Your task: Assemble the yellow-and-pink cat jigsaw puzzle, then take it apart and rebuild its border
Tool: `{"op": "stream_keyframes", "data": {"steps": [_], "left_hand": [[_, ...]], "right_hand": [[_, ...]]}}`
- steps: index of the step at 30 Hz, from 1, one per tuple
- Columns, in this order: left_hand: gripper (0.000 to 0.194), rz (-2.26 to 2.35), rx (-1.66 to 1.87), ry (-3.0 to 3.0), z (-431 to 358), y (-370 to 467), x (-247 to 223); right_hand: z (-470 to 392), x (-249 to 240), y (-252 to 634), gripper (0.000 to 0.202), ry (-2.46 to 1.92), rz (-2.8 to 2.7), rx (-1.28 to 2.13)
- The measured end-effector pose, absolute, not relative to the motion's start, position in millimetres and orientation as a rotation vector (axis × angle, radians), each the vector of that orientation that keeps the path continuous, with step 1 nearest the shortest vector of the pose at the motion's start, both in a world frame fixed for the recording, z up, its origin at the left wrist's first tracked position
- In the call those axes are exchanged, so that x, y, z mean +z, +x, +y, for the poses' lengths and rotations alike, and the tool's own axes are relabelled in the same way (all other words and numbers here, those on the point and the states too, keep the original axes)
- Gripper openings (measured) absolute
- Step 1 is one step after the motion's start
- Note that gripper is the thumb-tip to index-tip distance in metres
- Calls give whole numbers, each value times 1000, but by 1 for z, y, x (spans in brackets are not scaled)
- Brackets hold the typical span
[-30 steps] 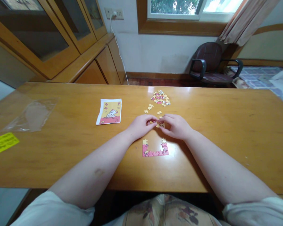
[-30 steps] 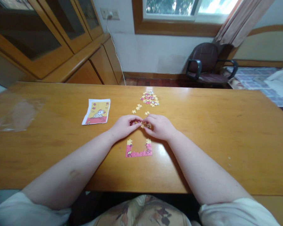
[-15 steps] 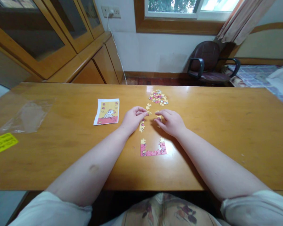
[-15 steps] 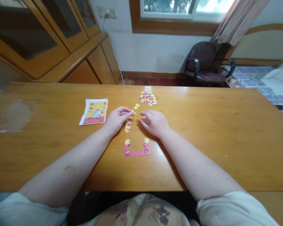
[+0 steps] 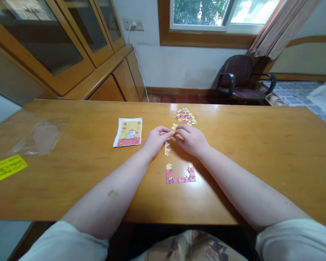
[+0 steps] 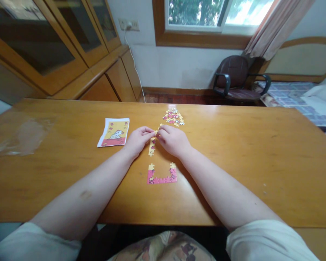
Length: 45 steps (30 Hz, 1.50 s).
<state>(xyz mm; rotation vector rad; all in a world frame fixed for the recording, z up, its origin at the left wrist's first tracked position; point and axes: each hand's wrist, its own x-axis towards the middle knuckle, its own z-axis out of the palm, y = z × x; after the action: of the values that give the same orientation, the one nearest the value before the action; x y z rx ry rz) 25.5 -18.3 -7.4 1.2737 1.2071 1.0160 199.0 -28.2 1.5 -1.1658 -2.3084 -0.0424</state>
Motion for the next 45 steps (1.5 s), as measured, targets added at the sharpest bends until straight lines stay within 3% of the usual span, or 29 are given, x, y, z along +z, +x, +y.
{"op": "stream_keyframes", "data": {"steps": [8,12,16,34,41,45], "left_hand": [[19,1584,996,1655,-14,15,-1],[17,1767,741,1977,-10,6,-5],[14,1769,577,2083,-11,6,-8],[14,1776,559,2125,-11,10,-9],[17,1536,559,2280,-13,11,-5],[16,1538,504,2287,-14,11,-5]], "right_hand": [[-23,-7,199,15,-1246,-2280,108],[-21,-7,196,16,-1320,-2383,157],[-23,-7,192,18,-1326,-2426,178],[-26,-2,193,24,-1359,-2450,137],[-4,23,259,25,-2025,-2188,67],[2,21,277,22,-2118,-2297,186]]}}
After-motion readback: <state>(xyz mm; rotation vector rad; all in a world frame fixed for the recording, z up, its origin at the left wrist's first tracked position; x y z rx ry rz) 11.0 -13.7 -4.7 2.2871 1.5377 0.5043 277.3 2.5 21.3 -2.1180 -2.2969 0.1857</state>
